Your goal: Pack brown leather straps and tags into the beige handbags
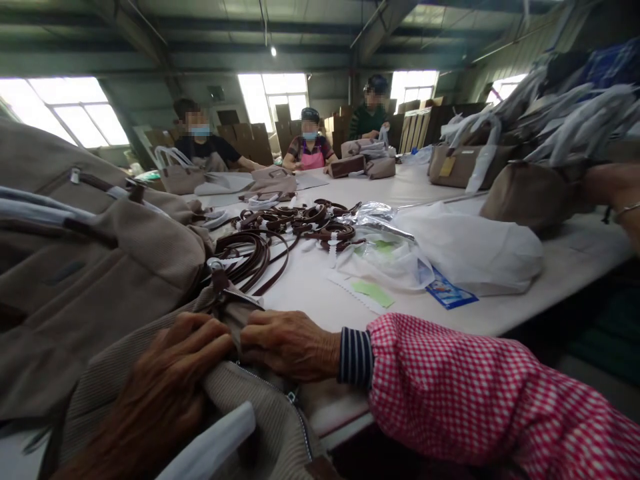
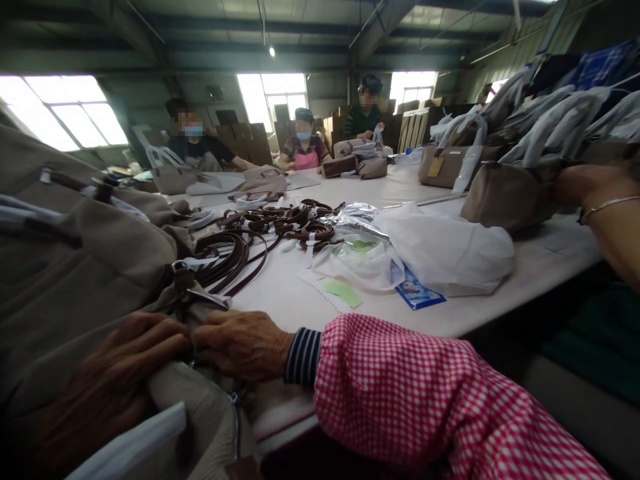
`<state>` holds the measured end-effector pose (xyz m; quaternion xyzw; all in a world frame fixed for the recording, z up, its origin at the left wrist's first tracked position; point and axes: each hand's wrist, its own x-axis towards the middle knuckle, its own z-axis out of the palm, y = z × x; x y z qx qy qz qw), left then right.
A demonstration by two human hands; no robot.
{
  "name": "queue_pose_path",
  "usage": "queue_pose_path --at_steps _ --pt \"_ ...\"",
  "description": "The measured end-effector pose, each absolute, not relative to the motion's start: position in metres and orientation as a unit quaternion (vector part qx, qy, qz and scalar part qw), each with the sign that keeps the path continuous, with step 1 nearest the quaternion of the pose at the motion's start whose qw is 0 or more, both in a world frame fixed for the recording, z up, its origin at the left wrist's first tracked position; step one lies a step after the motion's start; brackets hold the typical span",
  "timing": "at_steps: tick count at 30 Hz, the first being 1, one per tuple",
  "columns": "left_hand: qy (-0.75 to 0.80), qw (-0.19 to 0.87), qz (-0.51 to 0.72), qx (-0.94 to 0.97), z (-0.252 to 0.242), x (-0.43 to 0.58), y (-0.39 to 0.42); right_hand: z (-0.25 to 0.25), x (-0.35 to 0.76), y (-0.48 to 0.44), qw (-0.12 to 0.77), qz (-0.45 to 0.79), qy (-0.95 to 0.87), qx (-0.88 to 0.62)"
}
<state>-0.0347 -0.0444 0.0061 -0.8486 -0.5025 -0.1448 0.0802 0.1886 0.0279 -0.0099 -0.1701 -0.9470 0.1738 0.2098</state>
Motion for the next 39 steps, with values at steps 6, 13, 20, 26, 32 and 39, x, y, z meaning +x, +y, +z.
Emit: queue_pose_path --at_steps 6,13,20,26,32,39 --pt "-0.497 0.041 -0.145 -0.855 0.008 -0.034 -0.045 0.015 0.261 0.032 0.224 0.136 -0.920 -0.292" --pt "-0.465 0.029 -0.190 -0.864 0.001 -0.040 -0.044 0.017 0.369 0.033 0.054 0.021 -0.836 -0.546" --pt "-0.466 0.039 -0.201 -0.861 -0.002 -0.041 -0.044 0.014 0.362 0.041 -0.040 -0.027 -0.842 -0.537" --pt "-0.467 0.037 -0.207 -0.859 -0.004 -0.044 -0.044 0.026 0.355 0.048 -0.097 -0.042 -0.836 -0.539" --pt "-0.459 0.034 -0.228 -0.858 -0.004 -0.042 -0.046 0.030 0.365 0.052 -0.084 -0.020 -0.842 -0.532" --pt "-0.464 0.033 -0.253 -0.848 -0.002 -0.039 -0.048 0.008 0.368 0.046 -0.069 -0.119 -0.846 -0.516"
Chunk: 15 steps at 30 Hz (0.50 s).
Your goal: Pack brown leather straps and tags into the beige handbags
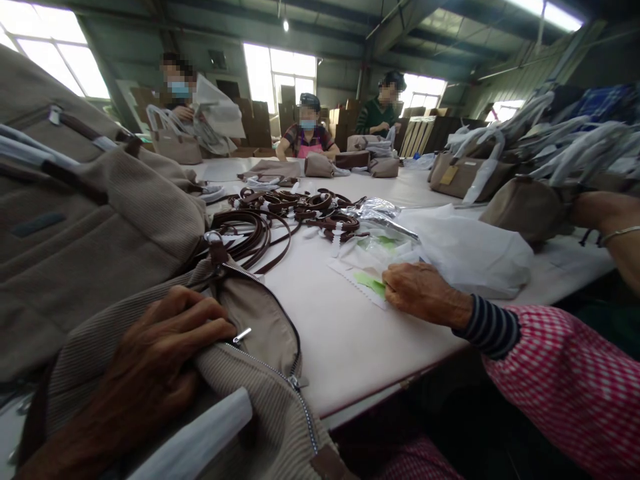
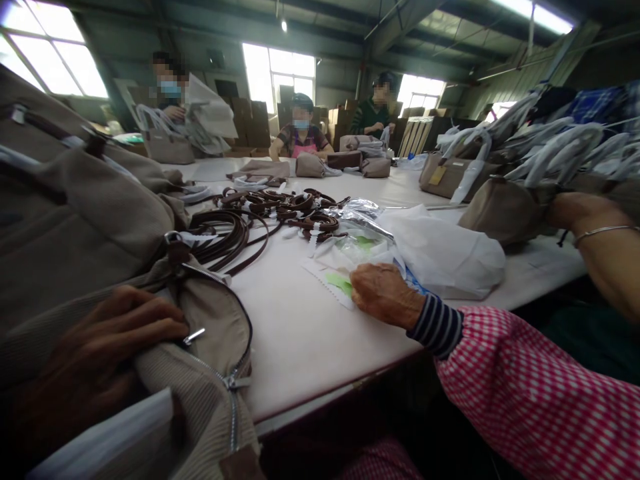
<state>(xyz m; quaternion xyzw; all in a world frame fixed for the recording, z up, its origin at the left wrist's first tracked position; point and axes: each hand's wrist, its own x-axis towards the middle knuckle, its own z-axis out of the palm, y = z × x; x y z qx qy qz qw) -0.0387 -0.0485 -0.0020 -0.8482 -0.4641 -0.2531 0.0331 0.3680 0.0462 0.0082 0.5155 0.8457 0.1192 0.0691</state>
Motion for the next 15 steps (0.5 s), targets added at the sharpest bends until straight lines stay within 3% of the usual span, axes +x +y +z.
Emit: queue_pose_path --at_steps 15 --pt "-0.430 0.046 -0.248 -0.867 -0.003 -0.045 -0.044 0.012 0.360 0.033 0.099 0.122 0.844 0.513"
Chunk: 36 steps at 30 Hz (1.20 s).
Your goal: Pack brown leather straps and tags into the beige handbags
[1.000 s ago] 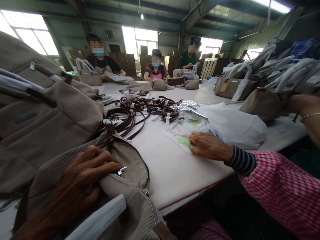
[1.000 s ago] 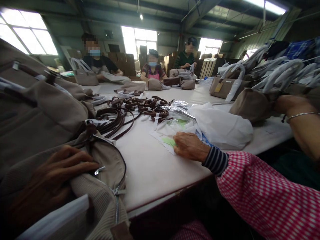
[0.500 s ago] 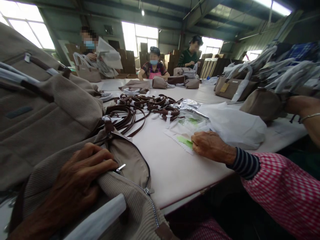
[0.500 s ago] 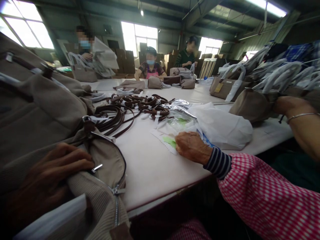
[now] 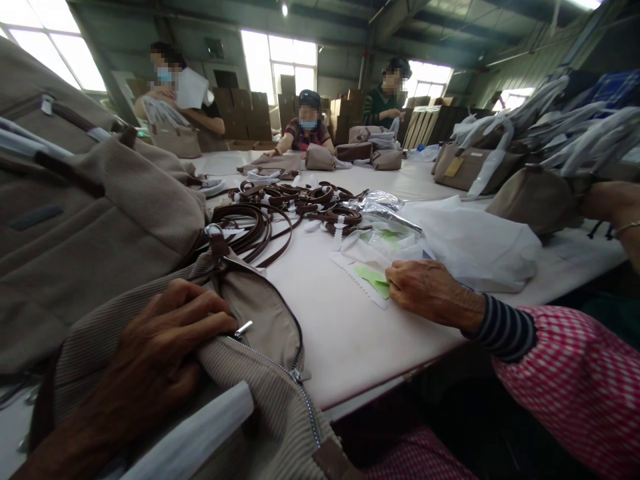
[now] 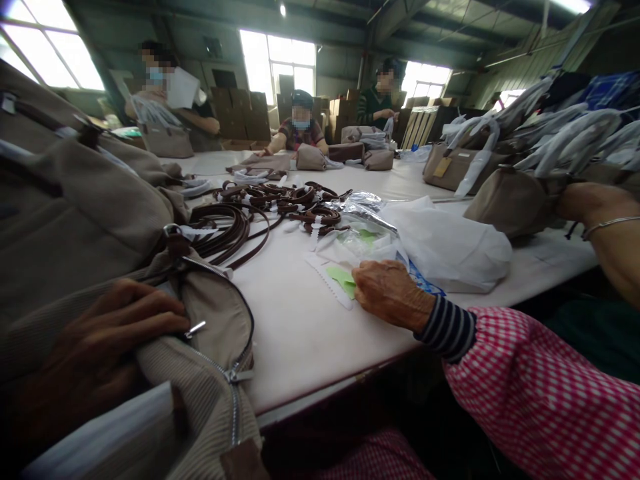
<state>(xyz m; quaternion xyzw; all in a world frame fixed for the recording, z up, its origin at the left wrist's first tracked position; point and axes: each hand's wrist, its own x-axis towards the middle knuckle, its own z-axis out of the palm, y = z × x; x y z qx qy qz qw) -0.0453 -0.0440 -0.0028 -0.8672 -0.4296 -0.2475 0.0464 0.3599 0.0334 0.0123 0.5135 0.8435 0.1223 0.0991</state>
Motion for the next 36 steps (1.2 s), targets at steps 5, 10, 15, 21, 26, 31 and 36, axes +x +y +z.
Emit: queue_pose_path --at_steps 5,10,15,21,26,31,36 --pt "-0.397 0.059 -0.225 -0.888 -0.004 -0.053 -0.040 0.009 0.365 0.029 0.111 0.146 0.862 0.473" --pt "-0.403 0.049 -0.225 -0.885 -0.002 -0.051 -0.041 0.007 0.369 0.030 0.037 0.134 0.851 0.506" --pt "-0.411 0.030 -0.238 -0.880 -0.002 -0.047 -0.044 0.005 0.388 0.036 -0.073 -0.035 0.855 0.512" --pt "-0.444 -0.013 -0.237 -0.864 0.000 -0.040 -0.048 0.022 0.370 0.049 -0.270 -0.106 0.831 0.476" --pt "-0.455 0.004 -0.230 -0.860 0.002 -0.037 -0.052 0.037 0.256 0.047 -0.294 -0.331 0.825 0.351" --pt "-0.444 0.019 -0.209 -0.871 0.007 -0.034 -0.054 0.025 0.159 0.049 -0.236 -0.501 0.766 0.327" --pt "-0.423 -0.023 -0.155 -0.893 0.023 -0.035 -0.049 0.014 0.145 0.058 -0.147 -0.545 0.753 0.338"
